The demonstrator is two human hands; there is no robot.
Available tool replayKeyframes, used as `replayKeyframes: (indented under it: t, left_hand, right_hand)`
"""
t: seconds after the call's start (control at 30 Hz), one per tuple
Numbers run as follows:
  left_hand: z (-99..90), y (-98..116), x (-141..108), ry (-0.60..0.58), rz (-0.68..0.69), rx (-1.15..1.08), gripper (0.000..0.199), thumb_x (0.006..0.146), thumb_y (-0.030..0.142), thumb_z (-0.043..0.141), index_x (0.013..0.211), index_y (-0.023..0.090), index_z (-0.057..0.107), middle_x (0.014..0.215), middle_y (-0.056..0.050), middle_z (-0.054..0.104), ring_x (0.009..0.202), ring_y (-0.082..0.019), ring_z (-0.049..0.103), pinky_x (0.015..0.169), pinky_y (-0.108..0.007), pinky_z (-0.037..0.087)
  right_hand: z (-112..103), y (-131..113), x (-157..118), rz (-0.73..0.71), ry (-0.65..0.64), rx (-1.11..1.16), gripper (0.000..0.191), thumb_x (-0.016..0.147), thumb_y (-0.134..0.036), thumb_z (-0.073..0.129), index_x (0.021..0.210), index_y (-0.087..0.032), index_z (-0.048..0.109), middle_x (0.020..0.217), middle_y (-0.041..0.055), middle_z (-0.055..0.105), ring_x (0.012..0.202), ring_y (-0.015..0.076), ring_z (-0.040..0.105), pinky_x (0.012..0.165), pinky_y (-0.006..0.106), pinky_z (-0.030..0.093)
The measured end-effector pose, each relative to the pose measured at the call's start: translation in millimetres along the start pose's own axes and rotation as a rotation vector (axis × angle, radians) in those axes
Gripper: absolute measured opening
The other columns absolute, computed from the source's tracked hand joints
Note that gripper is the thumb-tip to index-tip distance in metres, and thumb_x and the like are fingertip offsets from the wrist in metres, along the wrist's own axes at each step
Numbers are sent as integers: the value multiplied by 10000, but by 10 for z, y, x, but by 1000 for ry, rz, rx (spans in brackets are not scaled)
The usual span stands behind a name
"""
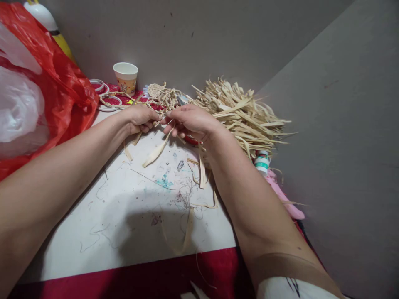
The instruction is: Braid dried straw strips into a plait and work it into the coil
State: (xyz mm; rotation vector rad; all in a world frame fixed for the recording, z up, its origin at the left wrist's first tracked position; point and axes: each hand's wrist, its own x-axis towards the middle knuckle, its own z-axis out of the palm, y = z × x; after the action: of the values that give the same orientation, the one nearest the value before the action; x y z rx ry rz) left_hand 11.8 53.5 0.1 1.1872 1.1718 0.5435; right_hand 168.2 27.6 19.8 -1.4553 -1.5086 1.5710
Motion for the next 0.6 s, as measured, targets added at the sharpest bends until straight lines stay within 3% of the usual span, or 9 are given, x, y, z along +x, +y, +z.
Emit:
replayKeyframes:
  t: [0.2, 0.33, 0.6]
  left_hand:
    - [26, 22, -62, 3, 5, -8, 292, 842, 64, 484, 563, 148, 461, 405, 63, 352, 344, -5, 234, 421, -197, 100]
    - [32, 13, -57, 9, 5, -19, 312, 849, 77, 477, 546, 147, 449, 400, 48, 373, 338, -7, 242, 412, -199, 99]
    - [28, 4, -58, -39, 27, -53, 245, 809, 33, 487, 582, 116, 525, 420, 28, 420, 325, 1, 237, 354, -175, 111]
  right_hand:
    - [-92, 7, -35, -102, -40, 196, 58, 816, -86, 563, 858, -109, 596, 710, 60, 667, 541, 89, 618, 400, 139, 417]
    - [-93, 37, -33, -141, -85, 284, 248, 728, 29, 578, 932, -112, 573, 850, 71, 687, 754, 131, 684, 525, 160, 521]
    - [-100, 80, 21, -120, -110, 278, 109, 769, 9, 560, 804, -93, 578, 740, 68, 683, 607, 98, 662, 419, 120, 461]
